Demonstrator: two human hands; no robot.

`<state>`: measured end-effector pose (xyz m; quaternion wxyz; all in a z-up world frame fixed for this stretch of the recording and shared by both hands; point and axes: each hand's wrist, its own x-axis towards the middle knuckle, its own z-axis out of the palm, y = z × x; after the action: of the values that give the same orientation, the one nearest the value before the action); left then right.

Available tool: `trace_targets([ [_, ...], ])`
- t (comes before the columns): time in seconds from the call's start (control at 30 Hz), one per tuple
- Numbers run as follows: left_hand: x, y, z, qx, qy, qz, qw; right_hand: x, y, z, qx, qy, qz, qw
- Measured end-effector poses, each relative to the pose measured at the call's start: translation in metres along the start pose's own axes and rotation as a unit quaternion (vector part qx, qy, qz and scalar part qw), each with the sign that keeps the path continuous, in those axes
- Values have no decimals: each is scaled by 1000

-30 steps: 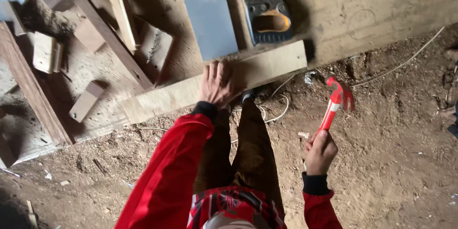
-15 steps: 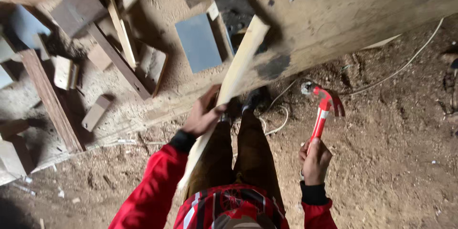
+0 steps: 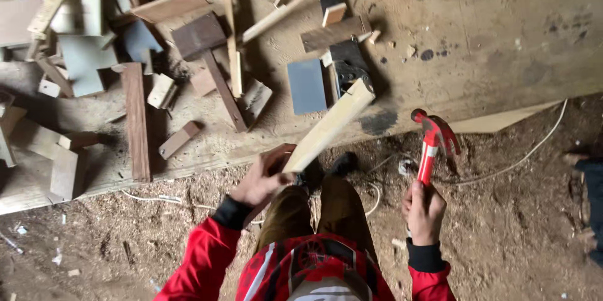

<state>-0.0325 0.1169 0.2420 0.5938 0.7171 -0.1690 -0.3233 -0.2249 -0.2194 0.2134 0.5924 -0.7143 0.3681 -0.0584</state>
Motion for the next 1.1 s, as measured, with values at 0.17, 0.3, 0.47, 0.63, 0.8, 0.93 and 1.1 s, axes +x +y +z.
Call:
trace_targets([
  [0.17,7,-48,3,288,57,-58,954,-3,-15,20,-3,2,2,1000],
  [0.3,53,-104,30,476,87,111,868,-1,3,27,-160,10,30,987],
  [0.47,83,-139,63,469,-102,-111,870,-22,34,16,-183,-22,66,981],
  [0.63,19,-143,61,457,0,-41,889,-69,49,21,-70,-15,114,991],
  [0.8,-97,-164,53,425,121,-170,881,-65,52,28,-133,-89,5,987],
  [0.93,-185,-179,32,451,256,-123,846,-18,42,60,-152,-166,-28,974],
  [1.1,-222,-153,28,348,348,-260,831,14,4,91,-163,-214,-213,939],
])
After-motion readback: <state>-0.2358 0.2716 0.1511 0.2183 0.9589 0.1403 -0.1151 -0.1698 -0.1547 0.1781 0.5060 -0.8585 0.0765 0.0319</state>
